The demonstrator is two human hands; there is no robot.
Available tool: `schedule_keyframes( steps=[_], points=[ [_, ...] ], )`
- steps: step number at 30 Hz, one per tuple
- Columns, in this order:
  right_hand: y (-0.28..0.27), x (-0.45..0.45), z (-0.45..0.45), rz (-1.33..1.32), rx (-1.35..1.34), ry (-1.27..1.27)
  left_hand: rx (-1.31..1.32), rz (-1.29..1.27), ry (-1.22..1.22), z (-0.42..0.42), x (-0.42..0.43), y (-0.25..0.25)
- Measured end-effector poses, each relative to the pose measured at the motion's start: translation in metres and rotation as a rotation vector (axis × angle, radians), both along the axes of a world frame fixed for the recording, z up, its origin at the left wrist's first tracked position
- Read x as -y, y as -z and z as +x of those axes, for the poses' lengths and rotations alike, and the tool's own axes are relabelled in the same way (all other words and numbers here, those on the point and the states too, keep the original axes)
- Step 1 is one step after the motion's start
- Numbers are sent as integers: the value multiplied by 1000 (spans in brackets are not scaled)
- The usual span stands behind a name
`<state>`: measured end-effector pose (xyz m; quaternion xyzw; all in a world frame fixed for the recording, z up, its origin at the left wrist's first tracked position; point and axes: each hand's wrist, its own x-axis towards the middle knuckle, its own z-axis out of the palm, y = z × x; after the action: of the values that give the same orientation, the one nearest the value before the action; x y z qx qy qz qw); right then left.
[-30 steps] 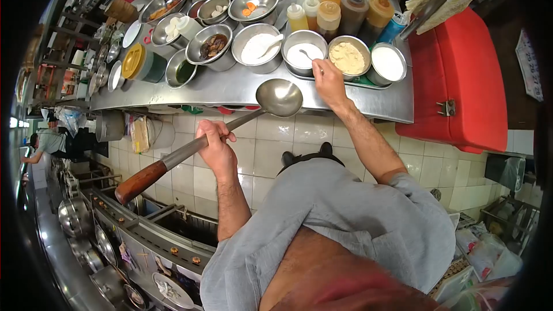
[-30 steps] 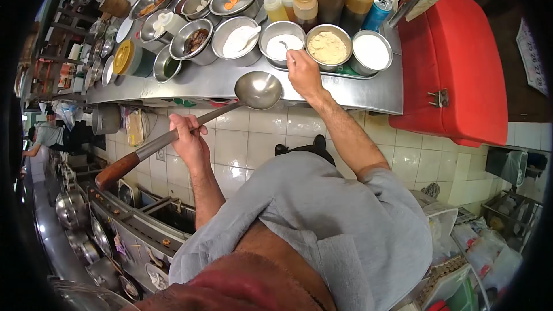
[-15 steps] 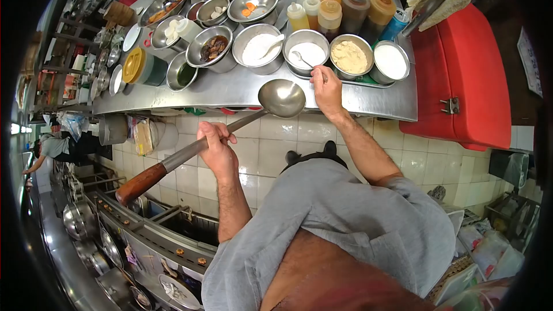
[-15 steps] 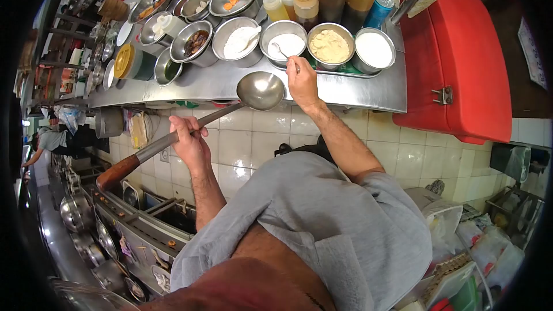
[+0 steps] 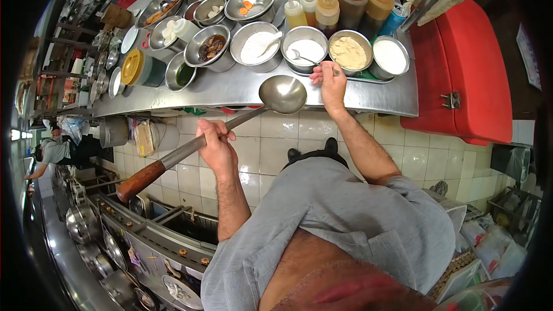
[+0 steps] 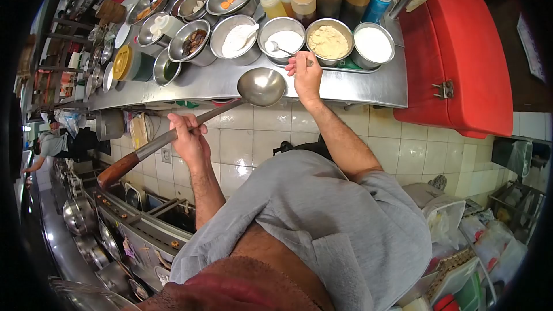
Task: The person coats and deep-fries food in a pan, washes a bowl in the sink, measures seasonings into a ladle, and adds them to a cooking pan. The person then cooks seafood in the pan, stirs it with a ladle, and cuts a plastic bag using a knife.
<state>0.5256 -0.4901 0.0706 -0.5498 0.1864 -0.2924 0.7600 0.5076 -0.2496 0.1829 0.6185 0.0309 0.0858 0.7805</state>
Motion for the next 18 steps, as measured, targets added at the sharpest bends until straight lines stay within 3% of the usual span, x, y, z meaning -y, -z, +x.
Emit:
schedule_keyframes(
  steps=[10,16,18],
  points=[
    [-14,21,-12,80,59,40,23,-69,-27,0,2,2],
    [-41,29,-66,143,95,-6,-1,-145,-27,-2,7,-7],
    [-42,35,-89,-155,17,-215,-37,-180,-27,-5,9,-8]
  ],
)
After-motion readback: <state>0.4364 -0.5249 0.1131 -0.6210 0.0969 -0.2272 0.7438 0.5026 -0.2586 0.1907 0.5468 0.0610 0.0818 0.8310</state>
